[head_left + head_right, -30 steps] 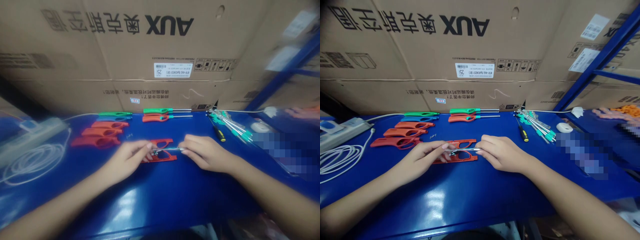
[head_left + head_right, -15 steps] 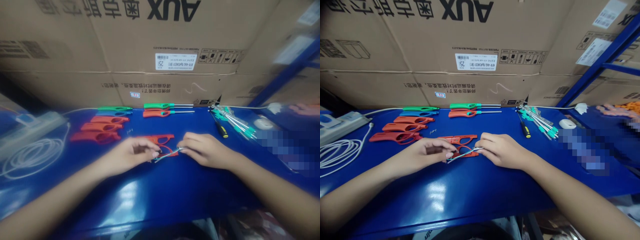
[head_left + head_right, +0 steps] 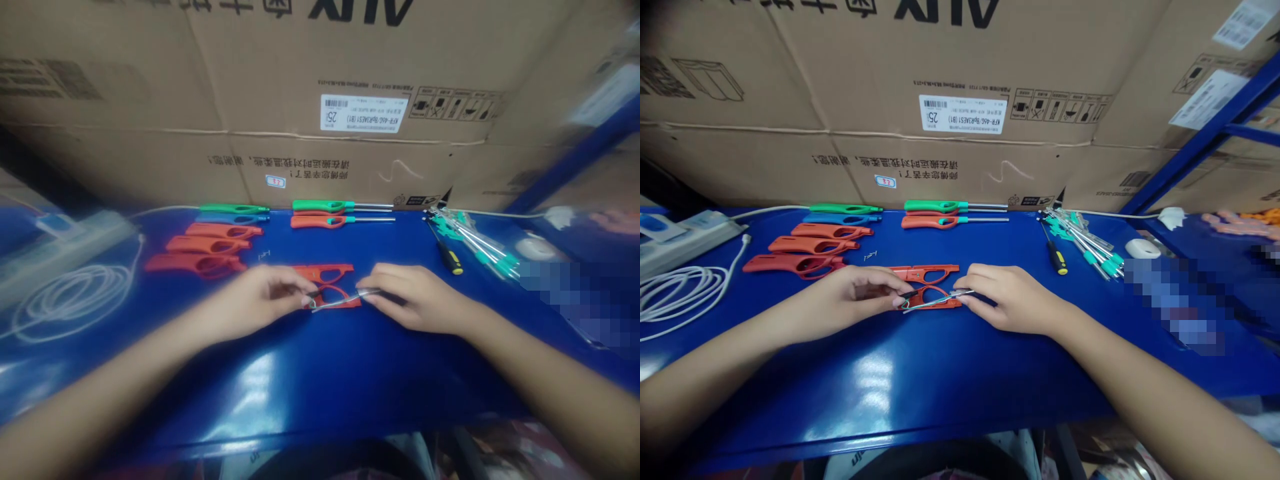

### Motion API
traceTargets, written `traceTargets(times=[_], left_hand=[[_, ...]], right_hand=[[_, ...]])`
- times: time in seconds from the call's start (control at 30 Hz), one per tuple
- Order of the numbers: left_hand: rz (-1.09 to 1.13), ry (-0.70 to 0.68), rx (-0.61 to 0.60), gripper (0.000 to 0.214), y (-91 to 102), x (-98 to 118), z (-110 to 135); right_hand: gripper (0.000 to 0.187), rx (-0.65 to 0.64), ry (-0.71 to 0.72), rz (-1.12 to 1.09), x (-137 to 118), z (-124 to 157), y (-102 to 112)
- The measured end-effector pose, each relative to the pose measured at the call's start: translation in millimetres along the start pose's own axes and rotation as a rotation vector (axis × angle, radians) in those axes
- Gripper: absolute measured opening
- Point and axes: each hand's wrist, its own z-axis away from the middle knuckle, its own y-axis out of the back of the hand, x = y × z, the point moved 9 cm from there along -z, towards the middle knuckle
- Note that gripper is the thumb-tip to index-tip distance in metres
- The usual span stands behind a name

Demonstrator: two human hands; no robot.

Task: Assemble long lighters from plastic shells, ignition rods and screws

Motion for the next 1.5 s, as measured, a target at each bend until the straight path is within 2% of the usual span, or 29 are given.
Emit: traceTargets(times=[0.1,0.17,0.33,0.5,0.67,0.77,1.0,1.33,1.5], left_hand=[[-0.302,-0.092,0.088,0.02,4.8,11.6,2.4],[-0.472,-0.166,0.096,0.022,1.6,18.3,4.1],[-0.569,-0.218,0.055,0.023,-6.6,17.5,5.0],[-0.449,-0.167,0.108,0.02,1.5,20.0,5.5],[-0.117,-0.042,0.158,0.018,10.6,16.6,4.0],[0.008,0.027,0.158,0.021,10.1,9.2,1.8],[0.061,0.107,0.147,0.028,6.9,-4.1,1.6],[0.207,0.223,0.011,0.029,-2.0,-22.4,0.4],[0.228,0.247,-0.026,0.028,-6.3,-23.6,0.8]], right_hand=[[0.023,-0.041,-0.014,-0.04,0.6,-0.3,-3.9],[0.023,-0.064,-0.022,-0.052,1.7,-0.6,-6.2],[0.023,-0.119,-0.047,-0.066,6.2,0.2,-11.9],[0.021,-0.113,-0.062,-0.08,7.5,1.6,-11.5],[0.017,-0.042,-0.148,-0.033,13.3,1.5,-2.8],[0.016,0.001,-0.181,-0.002,15.4,2.6,2.8],[0.014,0.045,-0.213,0.031,17.7,3.6,7.0],[0.011,0.053,-0.248,-0.052,17.9,2.7,5.7],[0.011,0.027,-0.182,-0.067,13.0,2.4,4.1]])
